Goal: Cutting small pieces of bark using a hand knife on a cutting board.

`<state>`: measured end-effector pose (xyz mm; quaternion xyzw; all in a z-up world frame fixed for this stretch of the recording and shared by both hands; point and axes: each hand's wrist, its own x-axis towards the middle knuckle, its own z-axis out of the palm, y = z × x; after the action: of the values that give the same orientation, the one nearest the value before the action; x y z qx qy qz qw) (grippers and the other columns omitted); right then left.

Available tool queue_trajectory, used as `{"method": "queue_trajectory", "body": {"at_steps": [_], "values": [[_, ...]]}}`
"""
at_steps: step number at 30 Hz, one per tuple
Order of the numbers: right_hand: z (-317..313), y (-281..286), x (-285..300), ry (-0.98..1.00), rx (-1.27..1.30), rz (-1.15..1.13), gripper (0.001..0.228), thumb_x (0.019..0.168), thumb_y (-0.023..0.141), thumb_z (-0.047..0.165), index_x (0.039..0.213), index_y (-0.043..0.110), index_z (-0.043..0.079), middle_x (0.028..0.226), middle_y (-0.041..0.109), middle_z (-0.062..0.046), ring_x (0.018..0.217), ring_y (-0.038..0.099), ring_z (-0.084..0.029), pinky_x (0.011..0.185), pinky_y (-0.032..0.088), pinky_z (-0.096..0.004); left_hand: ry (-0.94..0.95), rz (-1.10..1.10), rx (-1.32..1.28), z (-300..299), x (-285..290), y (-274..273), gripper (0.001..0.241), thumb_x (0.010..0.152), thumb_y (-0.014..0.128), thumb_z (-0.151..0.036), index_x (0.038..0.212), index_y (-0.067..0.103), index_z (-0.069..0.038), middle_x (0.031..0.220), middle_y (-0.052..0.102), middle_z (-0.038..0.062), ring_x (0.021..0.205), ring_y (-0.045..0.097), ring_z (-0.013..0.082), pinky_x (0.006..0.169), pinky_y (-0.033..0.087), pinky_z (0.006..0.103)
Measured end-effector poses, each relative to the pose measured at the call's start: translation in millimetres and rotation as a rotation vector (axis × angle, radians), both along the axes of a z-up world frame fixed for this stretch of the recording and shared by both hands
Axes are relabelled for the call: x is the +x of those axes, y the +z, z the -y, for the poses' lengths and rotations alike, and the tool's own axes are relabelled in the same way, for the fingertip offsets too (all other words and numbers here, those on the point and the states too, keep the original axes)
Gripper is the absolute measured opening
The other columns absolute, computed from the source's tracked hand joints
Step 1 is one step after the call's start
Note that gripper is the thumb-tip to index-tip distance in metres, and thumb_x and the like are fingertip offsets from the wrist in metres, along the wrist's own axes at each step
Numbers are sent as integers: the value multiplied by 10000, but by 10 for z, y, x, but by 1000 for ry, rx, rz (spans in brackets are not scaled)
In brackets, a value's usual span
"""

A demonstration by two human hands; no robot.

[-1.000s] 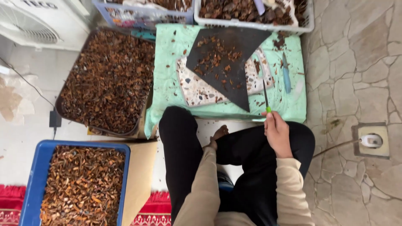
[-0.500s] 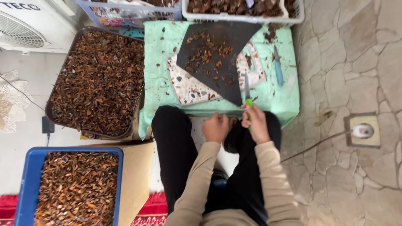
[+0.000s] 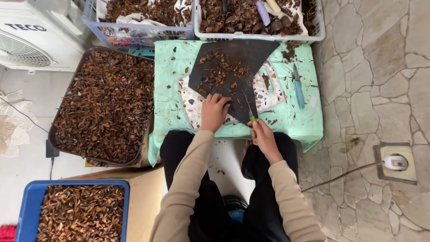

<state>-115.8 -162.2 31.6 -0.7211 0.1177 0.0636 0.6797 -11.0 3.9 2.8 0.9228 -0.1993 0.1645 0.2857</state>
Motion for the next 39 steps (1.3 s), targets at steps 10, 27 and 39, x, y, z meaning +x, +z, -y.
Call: {"method": "queue_trajectory", "body": {"at_steps": [10, 27, 39], "values": [[-31, 56, -18, 91, -37, -164, 316, 969, 311, 246, 963, 523, 12, 586, 380, -32, 441, 377, -76, 365, 327, -199, 101, 47, 12, 25, 30, 2, 65, 823, 604, -203, 769, 586, -170, 763, 516, -20, 781, 521, 179, 675, 391, 298], [-94, 194, -39, 27, -365, -124, 354, 973, 326, 291, 961, 561, 26, 682, 534, -110, 686, 513, -185, 569, 444, -331, -57, 95, -74, -11, 6, 100, 73, 760, 664, -134, 782, 594, -135, 739, 511, -15, 764, 500, 166, 622, 360, 277], [-139, 33, -36, 64, -446, -34, 312, 971, 325, 255, 945, 549, 39, 562, 535, -153, 560, 547, -229, 493, 436, -340, 4, 135, -98, 12, -21, 107, 63, 752, 687, -138, 797, 647, -156, 725, 548, -20, 752, 517, 149, 666, 377, 278]]}}
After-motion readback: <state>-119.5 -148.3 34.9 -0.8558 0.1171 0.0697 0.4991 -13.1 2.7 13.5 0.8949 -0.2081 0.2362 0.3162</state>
